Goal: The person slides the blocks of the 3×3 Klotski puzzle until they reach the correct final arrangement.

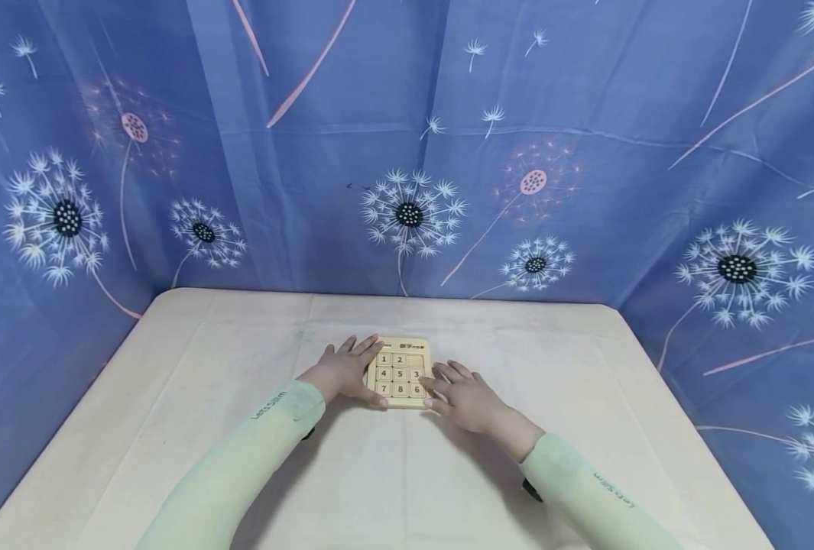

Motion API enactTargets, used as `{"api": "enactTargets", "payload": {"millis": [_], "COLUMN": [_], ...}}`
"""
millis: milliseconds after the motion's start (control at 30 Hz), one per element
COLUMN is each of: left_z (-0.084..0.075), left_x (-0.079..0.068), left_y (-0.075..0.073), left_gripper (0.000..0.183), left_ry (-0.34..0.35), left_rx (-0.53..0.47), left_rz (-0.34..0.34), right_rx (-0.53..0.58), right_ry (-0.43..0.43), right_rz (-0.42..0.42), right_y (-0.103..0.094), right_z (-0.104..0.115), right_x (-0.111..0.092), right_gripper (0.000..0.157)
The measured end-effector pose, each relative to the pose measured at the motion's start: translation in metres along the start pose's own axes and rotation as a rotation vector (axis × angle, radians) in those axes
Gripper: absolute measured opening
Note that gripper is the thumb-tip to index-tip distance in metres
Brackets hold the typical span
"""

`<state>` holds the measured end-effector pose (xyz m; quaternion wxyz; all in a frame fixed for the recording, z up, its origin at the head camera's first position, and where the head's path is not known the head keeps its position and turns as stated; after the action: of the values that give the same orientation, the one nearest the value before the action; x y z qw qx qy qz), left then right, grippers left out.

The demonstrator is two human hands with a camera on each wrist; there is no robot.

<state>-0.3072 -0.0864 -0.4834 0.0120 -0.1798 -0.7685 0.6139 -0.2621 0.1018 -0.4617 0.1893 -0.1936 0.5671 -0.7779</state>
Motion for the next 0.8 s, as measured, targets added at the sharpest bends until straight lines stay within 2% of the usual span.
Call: {"api": "enactTargets", "payload": {"millis": [800], "left_z": [-0.0012], "left_x": [-0.0026], "left_y": [-0.0009], "left_gripper": [0.117], "left_ry": [-0.004], "left_rx": [0.004], "left_rz": [0.007], "right_rx": [-0.001], "right_ry": [0.05], "right_rz": [-0.015], "right_y": [0.0034], "right_z": [-0.0039], "right_x": [0.0088], "right_gripper": [0.048]}}
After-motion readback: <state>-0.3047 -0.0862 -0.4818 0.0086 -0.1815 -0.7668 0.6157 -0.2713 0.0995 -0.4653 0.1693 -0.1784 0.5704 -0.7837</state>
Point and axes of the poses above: each hand's wrist, its own x-axis towards the middle knuckle, its own y-axis out of the palm, z = x × y, the point moved 8 cm from there along x, towards the middle knuckle, and after that the axes turned 12 degrees about -z, right-handed, at the moved point
